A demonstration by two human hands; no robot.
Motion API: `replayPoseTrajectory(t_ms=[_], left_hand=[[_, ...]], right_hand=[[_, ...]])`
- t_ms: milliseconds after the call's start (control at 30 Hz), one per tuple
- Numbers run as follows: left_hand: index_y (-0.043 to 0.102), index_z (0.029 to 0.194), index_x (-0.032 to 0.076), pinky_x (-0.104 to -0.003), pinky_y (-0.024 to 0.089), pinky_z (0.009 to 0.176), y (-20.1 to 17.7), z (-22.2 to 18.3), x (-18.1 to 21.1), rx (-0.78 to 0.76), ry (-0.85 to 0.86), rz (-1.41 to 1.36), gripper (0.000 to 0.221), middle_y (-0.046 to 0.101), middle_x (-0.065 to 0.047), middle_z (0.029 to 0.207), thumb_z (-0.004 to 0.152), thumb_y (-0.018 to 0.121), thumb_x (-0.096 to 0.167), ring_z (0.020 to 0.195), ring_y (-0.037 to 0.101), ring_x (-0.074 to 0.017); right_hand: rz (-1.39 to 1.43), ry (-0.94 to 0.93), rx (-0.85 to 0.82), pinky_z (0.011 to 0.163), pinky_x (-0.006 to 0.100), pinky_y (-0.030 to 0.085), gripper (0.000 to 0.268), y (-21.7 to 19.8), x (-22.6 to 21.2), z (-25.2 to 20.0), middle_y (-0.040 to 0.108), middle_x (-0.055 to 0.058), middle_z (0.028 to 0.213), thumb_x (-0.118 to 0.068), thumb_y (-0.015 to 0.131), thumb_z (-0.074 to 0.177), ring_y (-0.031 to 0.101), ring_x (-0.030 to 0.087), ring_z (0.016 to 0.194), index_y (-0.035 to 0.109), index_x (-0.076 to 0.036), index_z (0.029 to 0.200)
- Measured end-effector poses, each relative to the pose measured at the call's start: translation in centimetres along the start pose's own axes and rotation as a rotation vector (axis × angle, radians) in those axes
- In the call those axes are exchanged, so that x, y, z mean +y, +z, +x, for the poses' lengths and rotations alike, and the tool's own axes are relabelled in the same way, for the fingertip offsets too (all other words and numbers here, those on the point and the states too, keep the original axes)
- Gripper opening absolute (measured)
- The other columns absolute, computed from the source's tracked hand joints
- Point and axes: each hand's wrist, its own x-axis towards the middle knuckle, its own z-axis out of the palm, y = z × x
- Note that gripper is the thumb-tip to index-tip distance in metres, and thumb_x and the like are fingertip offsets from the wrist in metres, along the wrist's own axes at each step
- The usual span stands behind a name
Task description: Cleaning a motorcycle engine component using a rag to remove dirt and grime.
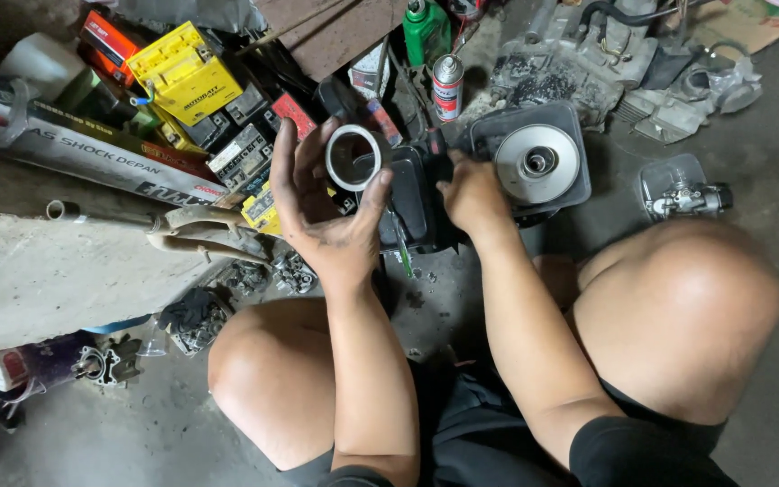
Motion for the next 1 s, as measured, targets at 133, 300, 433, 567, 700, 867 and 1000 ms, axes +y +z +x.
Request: replayPoseTrajectory(t_ms=[133,300,433,567,700,867,1000], left_hand=[[0.041,0.153,0.011,-0.039,0.055,0.113,0.3,0.2,0.1,0.008,-0.009,0.049,0.085,0.063,-0.018,0.14,0.082,0.086,-0.005,0.126,0.066,-0.0278],[0.04,0.15,0.003,-0.039,0.053,0.116,0.9,0.4,0.3,-0.075,0.006,0.137,0.089,0.062,-0.021,0.142,0.076,0.09,-0.003,0.13,0.065,-0.028],[0.038,0.151,0.005,-0.042,0.052,0.12,1.1,0.3,0.0,-0.135,0.025,0.12,0.092,0.062,-0.022,0.141,0.075,0.09,-0.004,0.134,0.064,-0.0303],[0.044,0.15,0.007,-0.043,0.048,0.118,1.3,0.3,-1.0,-0.167,0.077,0.125,0.093,0.067,-0.014,0.137,0.072,0.095,0.005,0.133,0.062,-0.0287],[0.057,0.143,0.006,-0.048,0.041,0.12,1.6,0.6,-1.1,-0.2,0.138,0.125,0.086,0.065,-0.014,0.138,0.069,0.1,0.018,0.136,0.055,-0.0324],[0.078,0.086,0.009,-0.053,0.044,0.11,1.3,1.5,-2.1,-0.154,0.212,0.295,0.006,0.067,-0.013,0.133,0.092,0.08,0.009,0.124,0.061,-0.0367],[0.061,0.138,0.007,-0.065,0.042,0.113,3.8,2.0,-3.4,-0.145,0.182,0.355,0.052,0.059,-0.019,0.144,0.091,0.083,0.003,0.135,0.055,-0.0468]], right_hand=[[0.192,-0.007,0.175,0.068,0.042,0.056,0.028,-4.0,-2.8,-0.6,0.077,0.011,0.087,-0.001,0.067,0.086,0.072,0.031,0.072,0.075,-0.002,0.113],[0.748,-0.005,0.131,0.053,0.024,0.052,0.015,-5.6,-5.2,-0.9,0.071,0.002,0.074,-0.007,0.064,0.101,0.063,0.01,0.057,0.074,0.0,0.092],[1.402,-0.048,-0.146,0.066,0.021,0.052,0.046,-4.6,-5.0,-1.5,0.072,0.008,0.099,-0.039,0.05,0.107,0.066,0.011,0.08,0.064,0.003,0.12],[1.73,-0.188,-0.379,0.08,0.02,0.051,0.052,-6.2,-7.4,-2.8,0.071,0.014,0.124,-0.044,0.047,0.109,0.068,0.014,0.101,0.059,-0.003,0.139],[1.742,0.026,-0.112,0.068,0.015,0.056,0.025,-6.8,-10.0,-4.1,0.076,0.01,0.096,-0.029,0.061,0.105,0.072,0.014,0.086,0.073,-0.007,0.105],[1.424,0.066,0.012,0.067,0.03,0.064,0.031,-1.3,-7.1,-0.9,0.072,0.013,0.099,-0.027,0.063,0.104,0.071,0.02,0.079,0.066,-0.009,0.129],[1.298,0.063,0.075,0.075,0.034,0.06,0.038,6.4,-2.7,2.1,0.071,0.016,0.111,-0.028,0.069,0.1,0.069,0.023,0.09,0.063,-0.008,0.131]])
